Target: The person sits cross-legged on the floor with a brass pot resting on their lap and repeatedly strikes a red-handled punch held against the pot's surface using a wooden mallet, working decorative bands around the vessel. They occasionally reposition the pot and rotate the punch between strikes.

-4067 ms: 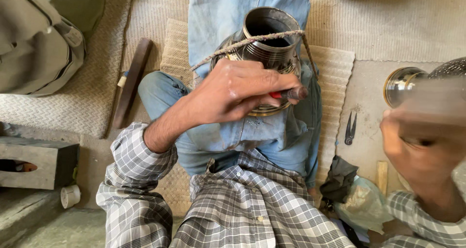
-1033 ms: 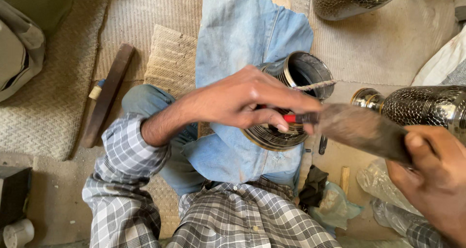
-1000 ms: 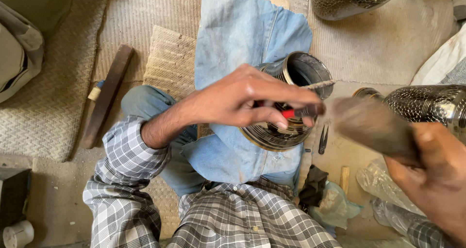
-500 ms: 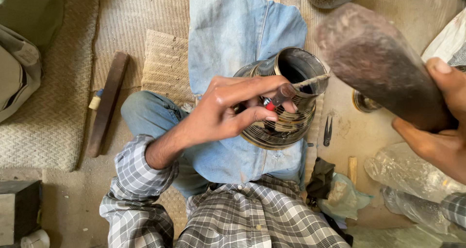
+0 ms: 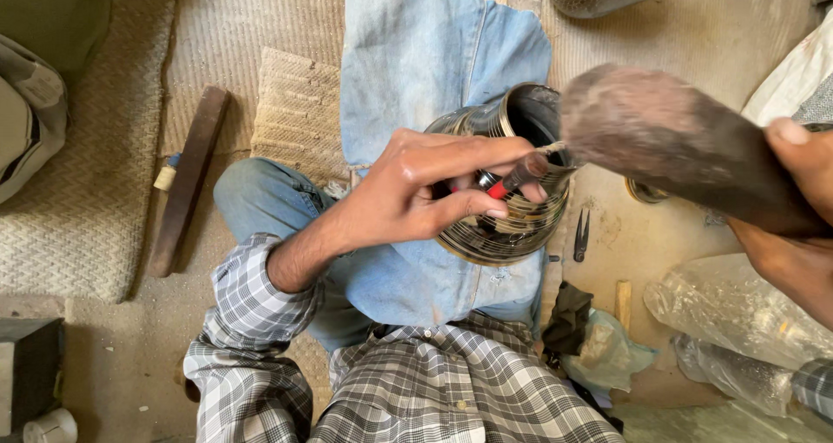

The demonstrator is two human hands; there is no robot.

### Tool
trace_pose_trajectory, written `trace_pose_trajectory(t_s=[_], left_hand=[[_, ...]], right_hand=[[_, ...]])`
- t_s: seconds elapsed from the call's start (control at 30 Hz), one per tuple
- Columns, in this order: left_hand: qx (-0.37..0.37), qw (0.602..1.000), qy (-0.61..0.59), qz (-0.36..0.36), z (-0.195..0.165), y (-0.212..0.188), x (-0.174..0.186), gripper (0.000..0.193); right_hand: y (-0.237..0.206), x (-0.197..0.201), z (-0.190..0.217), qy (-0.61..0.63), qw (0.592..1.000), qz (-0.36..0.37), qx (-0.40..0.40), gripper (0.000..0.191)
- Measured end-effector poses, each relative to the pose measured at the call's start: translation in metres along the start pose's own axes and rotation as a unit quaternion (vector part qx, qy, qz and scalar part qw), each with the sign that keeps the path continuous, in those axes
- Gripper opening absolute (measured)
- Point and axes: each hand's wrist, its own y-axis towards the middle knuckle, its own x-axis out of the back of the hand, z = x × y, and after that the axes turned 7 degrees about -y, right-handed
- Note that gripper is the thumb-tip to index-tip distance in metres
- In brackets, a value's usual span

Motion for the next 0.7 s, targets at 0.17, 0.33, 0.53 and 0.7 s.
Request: trace_pose_trajectory(t_s=[0.17, 0.33, 0.53, 0.7], left_hand=[[0.012, 0.999, 0.023, 0.038, 0.003, 0.006, 0.007, 0.050], [-0.020, 0.999, 0.000, 0.038, 0.005, 0.006, 0.007, 0.048], [-0.045, 0.993, -0.026, 0.104, 0.006, 0.013, 0.010, 0.042], [-0.058, 0.984, -0.039, 0.165, 0.007, 0.023, 0.017, 0.040]], right_hand=[[-0.053, -0.027, -0.010, 0.033, 0.976, 0.017, -0.215, 0.011], [-0.076, -0.028, 0.003, 0.116, 0.956, -0.016, -0.271, 0.017], [-0.055, -0.017, 0.036, 0.066, 0.991, 0.018, -0.114, 0.020], [-0.035, 0.002, 0.069, 0.186, 0.979, -0.024, -0.077, 0.028]])
